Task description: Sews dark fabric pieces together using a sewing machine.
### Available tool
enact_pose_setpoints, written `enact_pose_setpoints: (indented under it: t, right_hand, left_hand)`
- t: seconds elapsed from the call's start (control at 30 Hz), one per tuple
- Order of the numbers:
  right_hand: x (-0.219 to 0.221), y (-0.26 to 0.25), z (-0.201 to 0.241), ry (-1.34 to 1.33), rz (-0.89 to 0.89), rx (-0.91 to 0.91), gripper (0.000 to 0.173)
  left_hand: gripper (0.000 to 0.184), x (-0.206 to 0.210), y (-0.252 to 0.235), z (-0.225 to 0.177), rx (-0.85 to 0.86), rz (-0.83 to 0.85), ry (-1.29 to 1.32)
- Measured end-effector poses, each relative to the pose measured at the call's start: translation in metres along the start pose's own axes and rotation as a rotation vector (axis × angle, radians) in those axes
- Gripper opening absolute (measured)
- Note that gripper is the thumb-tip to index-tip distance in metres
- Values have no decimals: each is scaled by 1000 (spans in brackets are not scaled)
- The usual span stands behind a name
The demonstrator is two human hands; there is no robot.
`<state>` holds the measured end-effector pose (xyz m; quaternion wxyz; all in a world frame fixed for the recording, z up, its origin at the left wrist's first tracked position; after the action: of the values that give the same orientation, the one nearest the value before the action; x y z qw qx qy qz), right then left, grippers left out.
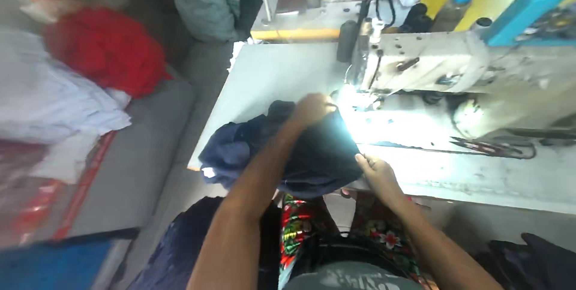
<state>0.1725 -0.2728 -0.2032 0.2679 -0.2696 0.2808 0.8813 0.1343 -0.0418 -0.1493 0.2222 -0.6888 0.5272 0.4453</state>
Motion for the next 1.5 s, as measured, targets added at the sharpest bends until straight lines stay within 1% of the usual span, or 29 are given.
enact_pose_setpoints:
  t: [0.03, 0.07, 0.13, 0.17, 0.2, 0.27, 0.33, 0.37, 0.43, 0.53, 0.7, 0.8, 0.93, 1.07, 1.2, 1.27, 1.37, 1.43, 1.5]
  right_hand:
    - [-5, 0, -3, 156, -3, 23, 43]
    - [-8, 0, -6, 270, -34, 8, 42]
    - [-10, -3, -10, 381, -196, -128, 31]
    - [-10, -7, -11, 400, -272, -220, 25]
    - [-10, -11, -11, 414, -331, -328, 24]
    - [-8, -24, -8, 417, -375, -524, 26]
    - [-1, -38, -2, 407, -379, -632, 31]
    - [4, -43, -1, 409, -366, -643, 31]
    - [17, -49, -4, 434, -355, -629, 30]
    - [31, -47, -16, 496, -422, -598, 33]
    - [25, -54, -11, 556, -478, -561, 32]
    - [23, -66, -5, 545, -484, -514, 34]
    - [27, -69, -7, 535, -542, -527, 35]
    - [29, -66, -11, 545, -556, -545, 39]
    - [25, -74, -6, 528, -517, -492, 41]
    - [26, -74, -5, 531, -513, -485, 42]
    - [29, -73, -8, 495, -524, -482, 43]
    - [28, -73, -9, 487, -552, -483, 44]
    - [27, -72, -8, 483, -537, -465, 45]
  left_hand:
    - [33, 12, -7, -5, -46, 36, -8]
    - [34, 24, -14, -6, -76, 65, -31]
    - [32, 42, -27, 0, -70, 85, -52]
    - [31, 49, -32, 5, -59, 80, -51]
    - [30, 54, -37, 9, -46, 69, -44]
    - [30, 61, -43, 16, -26, 41, -22]
    - [30, 65, -48, 19, -15, 14, -5]
    - [29, 67, -50, 21, -16, 4, -4]
    - [30, 70, -52, 22, -35, -5, -18]
    - [36, 68, -53, 23, -77, -19, -42]
    - [40, 69, -63, 23, -104, -116, -62]
    - [36, 62, -70, 19, -35, -179, -39]
    - [34, 53, -73, 15, 80, -159, -33]
    - [32, 51, -72, 17, 93, -158, -65]
    - [29, 53, -79, 9, 66, -196, -82]
    - [28, 55, -79, 8, 59, -232, -30]
    - [23, 52, -78, 7, 130, -286, 37]
    - [24, 48, -79, 6, 171, -288, -20]
    - [34, 46, -77, 5, 159, -257, -28]
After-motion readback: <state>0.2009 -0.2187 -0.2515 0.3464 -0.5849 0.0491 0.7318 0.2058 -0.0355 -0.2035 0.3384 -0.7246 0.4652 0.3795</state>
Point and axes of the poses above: each hand's wrist, its own y-axis away from the middle knuckle, its own x-axis out of the palm, z = x × y, the point moved 3 cm from there along -y, towards the middle knuckle, and after that the axes turned 5 degrees about x, right-handed, at the moved point
